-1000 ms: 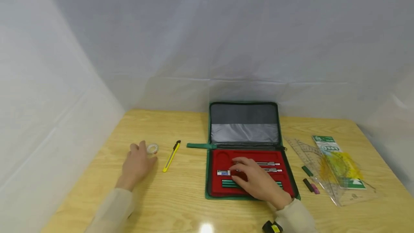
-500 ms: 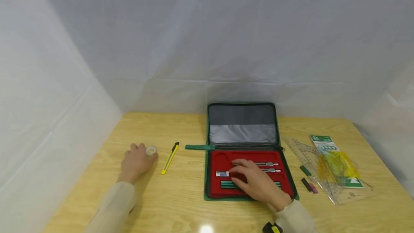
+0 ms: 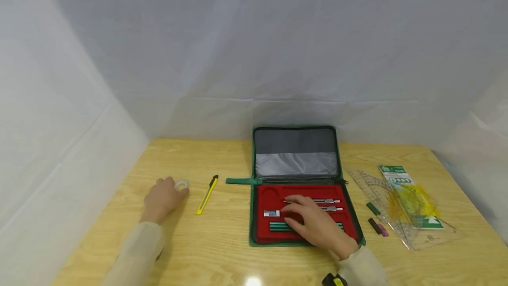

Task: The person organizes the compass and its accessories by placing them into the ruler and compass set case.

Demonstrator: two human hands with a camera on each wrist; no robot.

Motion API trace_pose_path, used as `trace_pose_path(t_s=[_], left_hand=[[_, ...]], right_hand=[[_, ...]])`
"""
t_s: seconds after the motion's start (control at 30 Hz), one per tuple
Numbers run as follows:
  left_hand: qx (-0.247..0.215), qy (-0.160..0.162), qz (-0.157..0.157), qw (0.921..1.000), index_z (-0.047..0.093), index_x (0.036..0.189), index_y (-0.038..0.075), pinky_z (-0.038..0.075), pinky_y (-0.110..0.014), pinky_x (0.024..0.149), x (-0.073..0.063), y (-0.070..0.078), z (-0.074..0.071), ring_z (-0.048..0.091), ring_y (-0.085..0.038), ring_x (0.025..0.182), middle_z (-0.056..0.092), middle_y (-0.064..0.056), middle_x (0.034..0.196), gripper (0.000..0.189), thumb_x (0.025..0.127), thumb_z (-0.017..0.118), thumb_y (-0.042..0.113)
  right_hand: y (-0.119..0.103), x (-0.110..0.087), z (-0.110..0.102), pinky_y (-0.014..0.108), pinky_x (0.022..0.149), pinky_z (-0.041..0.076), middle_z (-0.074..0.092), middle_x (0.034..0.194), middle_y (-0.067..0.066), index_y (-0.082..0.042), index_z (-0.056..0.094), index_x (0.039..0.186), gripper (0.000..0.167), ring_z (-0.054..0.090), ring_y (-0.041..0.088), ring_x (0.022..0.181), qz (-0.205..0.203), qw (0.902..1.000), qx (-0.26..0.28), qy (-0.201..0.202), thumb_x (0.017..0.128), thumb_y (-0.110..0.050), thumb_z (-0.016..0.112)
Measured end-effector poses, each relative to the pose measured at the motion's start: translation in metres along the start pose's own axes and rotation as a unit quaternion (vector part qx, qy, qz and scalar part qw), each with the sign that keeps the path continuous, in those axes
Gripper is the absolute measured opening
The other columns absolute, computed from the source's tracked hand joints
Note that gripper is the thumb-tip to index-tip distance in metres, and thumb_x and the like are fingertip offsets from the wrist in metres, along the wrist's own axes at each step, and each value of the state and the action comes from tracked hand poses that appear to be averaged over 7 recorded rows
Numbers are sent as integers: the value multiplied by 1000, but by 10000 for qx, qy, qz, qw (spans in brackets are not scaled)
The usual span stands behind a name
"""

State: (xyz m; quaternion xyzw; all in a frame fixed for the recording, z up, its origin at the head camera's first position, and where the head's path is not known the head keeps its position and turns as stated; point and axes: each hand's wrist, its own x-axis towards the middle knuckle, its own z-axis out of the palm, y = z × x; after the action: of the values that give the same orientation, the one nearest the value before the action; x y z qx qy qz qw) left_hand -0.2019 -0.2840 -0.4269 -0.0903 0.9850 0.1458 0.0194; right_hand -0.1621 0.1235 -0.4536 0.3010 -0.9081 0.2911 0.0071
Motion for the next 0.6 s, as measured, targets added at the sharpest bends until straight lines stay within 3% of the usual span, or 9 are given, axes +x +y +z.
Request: trace_pose_path(t_s=[0.13,0.3,0.6], left_hand=[[-126,-60,-95,9999,58,83,0,42,-39,52,1,-3,0,52,-25,63,56,-11,75,45,85,59,45],[-204,-89,17,9998,63,87,1,42,-36,52,1,1,2,52,-22,62,57,-7,73,54,86,58,55],[-211,113,438,9988,64,105,0,46,-45,60,-1,37,-1,58,-26,78,62,-17,104,62,86,58,58]], right_hand=[[1,-1,-1,41,95,44,51,132,1,-21,68,112,21,46,20,120,-29,10000,19,72,92,-25,66],[3,-2,-5,41,94,45,50,133,2,-19,68,114,23,47,21,121,-102,9999,35,136,92,-25,65],[9,-7,-9,43,93,45,49,136,4,-18,65,119,27,47,22,120,123,9995,65,291,92,-24,65]])
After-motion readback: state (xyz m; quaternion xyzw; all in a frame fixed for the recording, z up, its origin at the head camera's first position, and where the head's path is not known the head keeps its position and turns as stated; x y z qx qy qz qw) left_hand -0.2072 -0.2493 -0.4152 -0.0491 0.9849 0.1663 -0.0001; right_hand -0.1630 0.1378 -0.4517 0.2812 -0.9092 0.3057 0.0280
